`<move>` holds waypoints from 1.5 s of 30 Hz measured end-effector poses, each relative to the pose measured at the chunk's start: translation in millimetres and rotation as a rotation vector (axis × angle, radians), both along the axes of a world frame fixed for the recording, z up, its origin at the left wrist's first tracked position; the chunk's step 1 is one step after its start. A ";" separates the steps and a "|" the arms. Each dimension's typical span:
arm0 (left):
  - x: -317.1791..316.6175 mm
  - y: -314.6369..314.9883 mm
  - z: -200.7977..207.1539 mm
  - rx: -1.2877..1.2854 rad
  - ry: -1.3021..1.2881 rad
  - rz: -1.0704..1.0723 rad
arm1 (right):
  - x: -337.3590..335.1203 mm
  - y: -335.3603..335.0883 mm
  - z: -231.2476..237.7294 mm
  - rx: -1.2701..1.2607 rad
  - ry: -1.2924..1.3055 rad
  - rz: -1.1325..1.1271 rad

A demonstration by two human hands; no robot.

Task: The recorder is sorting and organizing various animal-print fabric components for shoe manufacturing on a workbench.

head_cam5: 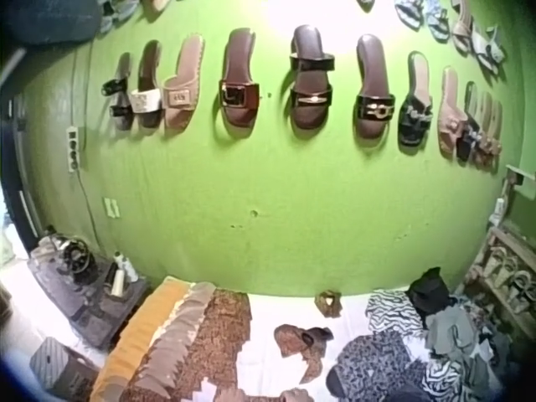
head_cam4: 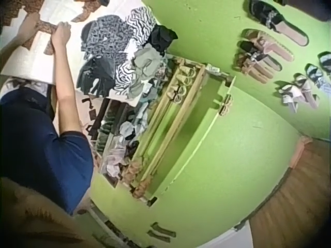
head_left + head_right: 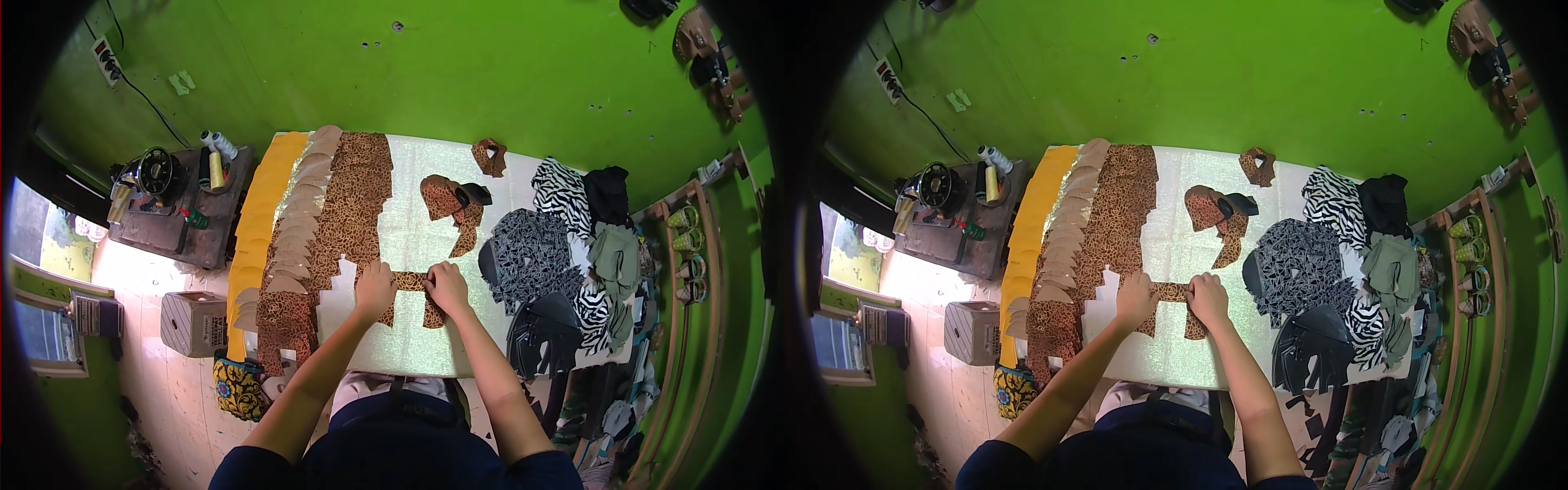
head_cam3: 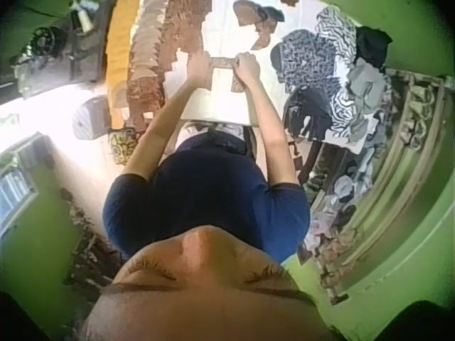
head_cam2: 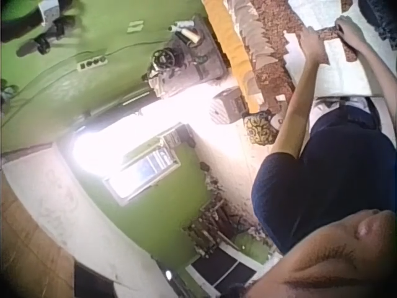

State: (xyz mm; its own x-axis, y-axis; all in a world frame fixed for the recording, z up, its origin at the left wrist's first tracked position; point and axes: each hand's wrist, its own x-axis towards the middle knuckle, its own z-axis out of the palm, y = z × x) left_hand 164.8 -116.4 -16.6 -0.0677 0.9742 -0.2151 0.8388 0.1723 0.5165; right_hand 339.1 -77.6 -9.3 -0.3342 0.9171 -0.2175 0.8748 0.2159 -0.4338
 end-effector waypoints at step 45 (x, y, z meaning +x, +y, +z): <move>-92.6 27.3 5.6 0.517 0.178 0.075 | -95.8 40.4 -13.2 0.618 0.277 -0.170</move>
